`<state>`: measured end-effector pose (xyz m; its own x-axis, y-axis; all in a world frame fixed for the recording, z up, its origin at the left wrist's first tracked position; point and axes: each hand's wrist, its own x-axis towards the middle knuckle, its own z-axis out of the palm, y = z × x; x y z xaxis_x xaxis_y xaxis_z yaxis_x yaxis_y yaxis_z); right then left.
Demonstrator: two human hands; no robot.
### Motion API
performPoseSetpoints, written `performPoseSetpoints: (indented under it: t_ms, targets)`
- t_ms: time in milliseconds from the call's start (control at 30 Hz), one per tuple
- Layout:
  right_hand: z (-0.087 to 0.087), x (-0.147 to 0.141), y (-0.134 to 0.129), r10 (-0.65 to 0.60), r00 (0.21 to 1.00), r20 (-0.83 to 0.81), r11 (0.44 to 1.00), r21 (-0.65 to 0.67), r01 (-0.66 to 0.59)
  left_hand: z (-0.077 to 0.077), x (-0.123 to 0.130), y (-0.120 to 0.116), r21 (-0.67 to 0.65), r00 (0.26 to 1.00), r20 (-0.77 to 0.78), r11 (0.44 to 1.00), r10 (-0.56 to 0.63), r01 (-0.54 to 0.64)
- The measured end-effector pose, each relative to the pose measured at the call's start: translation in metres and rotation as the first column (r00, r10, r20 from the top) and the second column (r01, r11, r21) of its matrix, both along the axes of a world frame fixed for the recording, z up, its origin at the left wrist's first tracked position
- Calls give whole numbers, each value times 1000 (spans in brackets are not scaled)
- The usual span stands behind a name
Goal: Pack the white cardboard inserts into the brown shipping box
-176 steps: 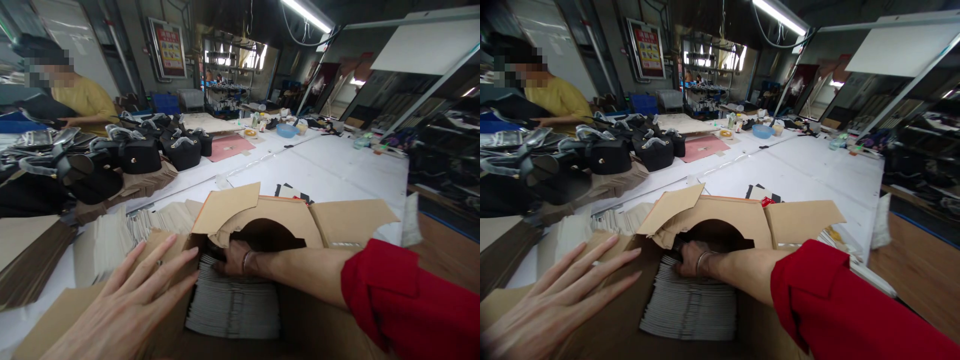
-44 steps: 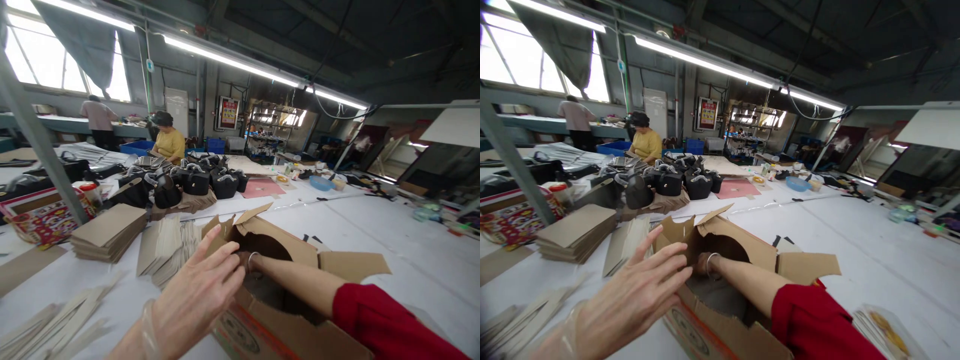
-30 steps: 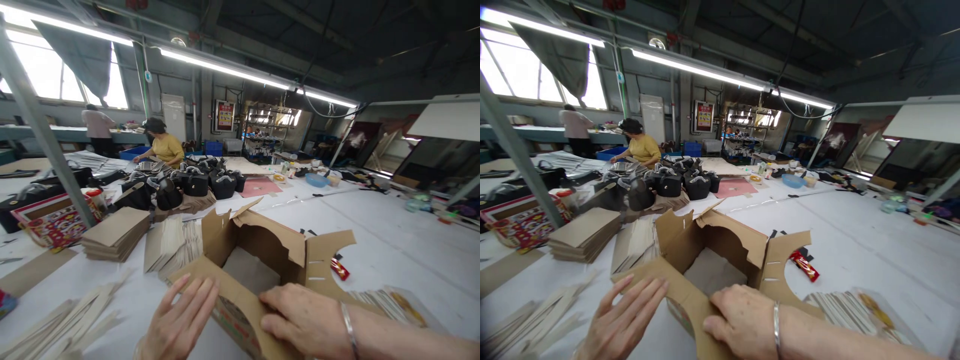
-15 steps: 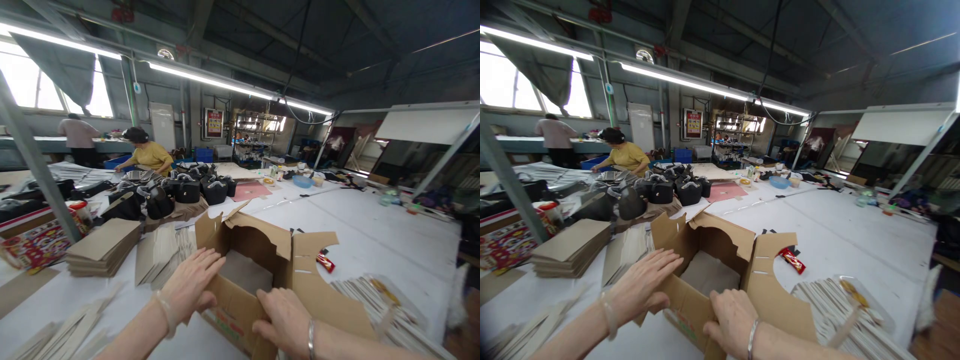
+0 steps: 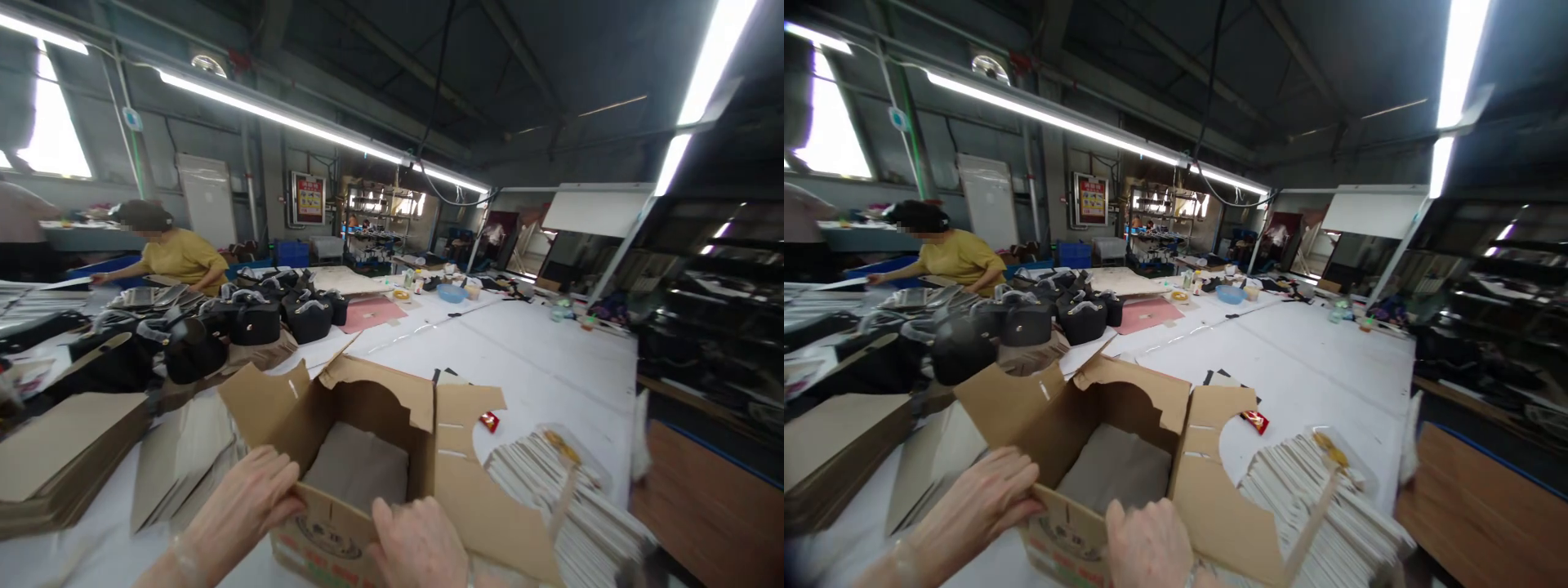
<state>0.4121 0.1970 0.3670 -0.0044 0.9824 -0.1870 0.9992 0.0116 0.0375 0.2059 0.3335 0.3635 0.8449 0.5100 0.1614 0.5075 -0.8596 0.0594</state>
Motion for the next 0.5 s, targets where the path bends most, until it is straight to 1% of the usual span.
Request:
performPoseSetpoints:
  t_ms: [100, 167, 267, 333, 400, 433, 500]
  targets:
    - [10, 12, -2, 113, 992, -49, 994, 4, -113, 5, -5, -2, -70, 997, 56, 996, -46, 50]
    - [25, 21, -7, 167, 983, -80, 986, 40, -164, 10, -6, -6, -77, 991, 99, 992, -90, 98]
    - [53, 34, -18, 132, 983, -130, 990, 70, -124, 22, -1, -13, -79, 979, 152, 985, -139, 152]
    - [69, 42, -26, 98, 984, -146, 993, 85, -86, 30, 5, -16, -109, 978, 138, 978, -160, 175]
    - [79, 52, -33, 74, 985, -156, 994, 96, -59, 35, 10, -18, -166, 986, 72, 973, -153, 163]
    - [82, 59, -36, 63, 984, -169, 995, 88, -48, 35, 12, -18, -195, 990, 35, 971, -134, 138]
    - [84, 75, -40, 56, 972, -227, 998, 14, -54, 33, 16, -19, -233, 997, -23, 970, -77, 70]
